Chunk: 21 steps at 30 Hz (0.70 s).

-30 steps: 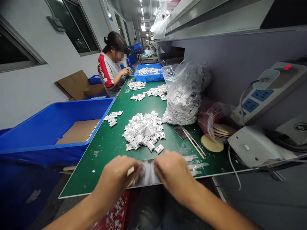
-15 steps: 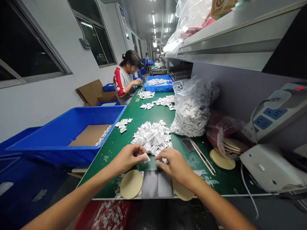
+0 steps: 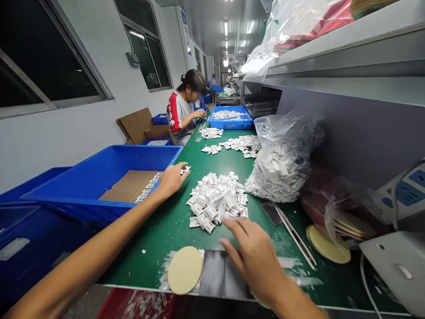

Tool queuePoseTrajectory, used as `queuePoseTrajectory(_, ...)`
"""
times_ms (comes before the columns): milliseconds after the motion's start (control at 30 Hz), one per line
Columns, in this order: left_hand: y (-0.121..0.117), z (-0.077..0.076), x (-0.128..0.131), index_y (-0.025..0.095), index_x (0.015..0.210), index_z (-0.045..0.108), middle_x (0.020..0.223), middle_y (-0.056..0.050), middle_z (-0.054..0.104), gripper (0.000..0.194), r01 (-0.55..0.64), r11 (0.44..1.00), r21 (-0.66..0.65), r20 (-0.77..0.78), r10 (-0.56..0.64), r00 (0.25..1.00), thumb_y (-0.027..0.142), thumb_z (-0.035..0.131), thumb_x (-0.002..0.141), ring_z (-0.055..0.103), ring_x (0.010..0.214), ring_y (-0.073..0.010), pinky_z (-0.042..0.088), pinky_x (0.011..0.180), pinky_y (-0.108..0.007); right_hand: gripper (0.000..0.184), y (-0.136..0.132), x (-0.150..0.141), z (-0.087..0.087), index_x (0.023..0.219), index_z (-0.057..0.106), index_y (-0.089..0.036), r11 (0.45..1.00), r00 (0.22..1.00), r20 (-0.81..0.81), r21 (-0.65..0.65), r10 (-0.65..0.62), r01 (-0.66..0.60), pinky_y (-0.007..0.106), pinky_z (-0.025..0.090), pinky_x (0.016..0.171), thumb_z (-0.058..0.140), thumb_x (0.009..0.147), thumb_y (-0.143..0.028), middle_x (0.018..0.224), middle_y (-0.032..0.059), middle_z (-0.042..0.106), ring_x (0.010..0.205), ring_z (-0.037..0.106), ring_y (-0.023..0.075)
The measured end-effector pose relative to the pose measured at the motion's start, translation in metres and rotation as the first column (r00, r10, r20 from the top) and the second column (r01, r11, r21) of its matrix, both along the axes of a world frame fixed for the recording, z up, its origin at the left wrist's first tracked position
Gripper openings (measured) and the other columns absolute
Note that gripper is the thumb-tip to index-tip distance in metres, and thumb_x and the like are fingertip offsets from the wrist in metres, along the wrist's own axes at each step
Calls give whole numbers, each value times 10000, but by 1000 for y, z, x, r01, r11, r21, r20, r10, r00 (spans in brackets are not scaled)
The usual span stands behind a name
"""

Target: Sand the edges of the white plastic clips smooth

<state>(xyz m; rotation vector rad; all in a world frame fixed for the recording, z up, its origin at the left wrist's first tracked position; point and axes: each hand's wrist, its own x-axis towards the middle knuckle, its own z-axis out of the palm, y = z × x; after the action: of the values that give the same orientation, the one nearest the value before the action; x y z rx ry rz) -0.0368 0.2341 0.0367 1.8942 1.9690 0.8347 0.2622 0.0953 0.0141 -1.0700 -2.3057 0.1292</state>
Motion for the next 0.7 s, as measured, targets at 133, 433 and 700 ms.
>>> queuePoseTrajectory(133, 35, 12, 0, 184, 1244, 597, 1285, -99, 608, 348, -9, 997, -76, 75, 15, 997, 363, 613, 946, 625, 1100, -233, 542, 927, -458, 279, -33, -6, 11, 1277, 541, -226, 989, 988, -69, 57, 142, -138, 286, 572, 760, 475, 1018, -302, 1044, 70, 726, 910, 705, 195)
queuePoseTrajectory(433, -124, 25, 70, 170, 951, 619, 778, -23, 719, 345, 463, 841, -280, 553, -253, 794, 433, 752, 771, 675, 692, -144, 532, 653, -250, 577, -41, -8, -8, 1476, 477, -162, 932, 997, -80, 359, -22, 49, 371, 539, 901, 558, 915, -55, 1389, 195, 579, 1139, 636, 275)
queuePoseTrajectory(700, -100, 25, 20, 219, 1102, 674, 1062, -97, 739, 295, 231, 959, -163, 149, -208, 967, 427, 513, 968, 681, 1020, -236, 514, 895, -369, 272, -72, -15, -8, 1178, 697, -259, 957, 859, -479, -287, -184, 45, 329, 556, 756, 540, 960, -308, 977, 90, 742, 892, 694, 243)
